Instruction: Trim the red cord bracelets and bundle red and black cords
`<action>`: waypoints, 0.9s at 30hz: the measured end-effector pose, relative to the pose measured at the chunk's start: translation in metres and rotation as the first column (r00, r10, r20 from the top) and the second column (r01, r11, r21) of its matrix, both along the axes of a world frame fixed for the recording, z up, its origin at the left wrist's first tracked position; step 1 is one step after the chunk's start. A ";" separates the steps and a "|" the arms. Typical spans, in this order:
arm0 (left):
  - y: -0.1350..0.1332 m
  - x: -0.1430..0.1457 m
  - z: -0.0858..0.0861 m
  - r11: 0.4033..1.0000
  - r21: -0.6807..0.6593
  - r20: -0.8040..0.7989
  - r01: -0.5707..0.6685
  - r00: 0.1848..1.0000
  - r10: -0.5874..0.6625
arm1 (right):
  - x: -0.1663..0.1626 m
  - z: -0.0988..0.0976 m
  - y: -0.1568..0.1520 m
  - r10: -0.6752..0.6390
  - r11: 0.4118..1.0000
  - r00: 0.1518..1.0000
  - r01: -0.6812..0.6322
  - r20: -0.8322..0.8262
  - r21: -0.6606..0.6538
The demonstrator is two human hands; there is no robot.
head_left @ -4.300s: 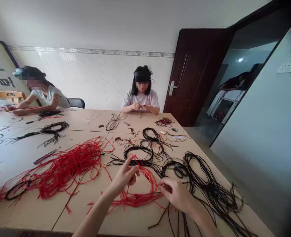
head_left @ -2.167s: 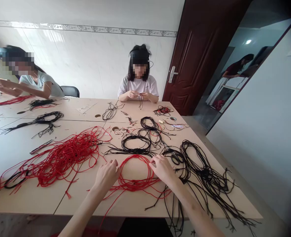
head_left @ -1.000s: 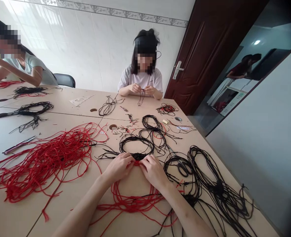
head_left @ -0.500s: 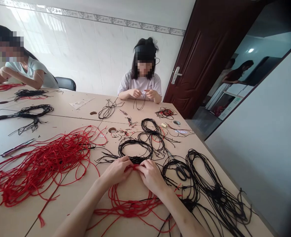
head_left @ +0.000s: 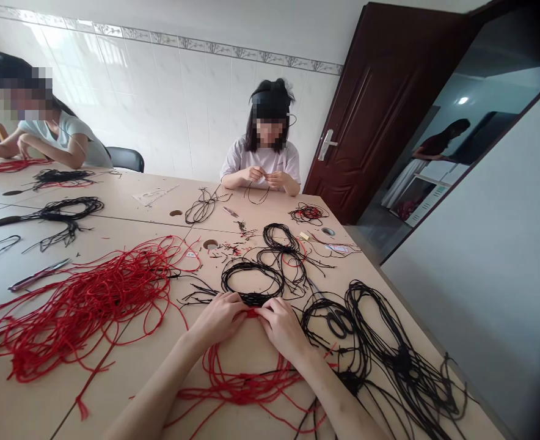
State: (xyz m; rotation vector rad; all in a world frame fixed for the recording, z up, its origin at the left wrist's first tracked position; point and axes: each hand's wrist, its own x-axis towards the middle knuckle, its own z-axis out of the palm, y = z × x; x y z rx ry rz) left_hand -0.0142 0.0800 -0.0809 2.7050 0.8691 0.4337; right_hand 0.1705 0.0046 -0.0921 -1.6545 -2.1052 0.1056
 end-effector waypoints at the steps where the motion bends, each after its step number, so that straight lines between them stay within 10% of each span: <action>1: 0.000 0.000 0.000 1.000 -0.005 0.001 0.000 1.000 0.000 | 0.000 0.000 0.000 0.001 1.000 1.000 -0.001 -0.003 -0.001; 27: -0.009 0.001 0.000 0.992 -0.083 0.036 -0.090 0.995 0.093 | -0.007 -0.017 0.006 -0.053 0.996 0.996 0.048 -0.070 -0.080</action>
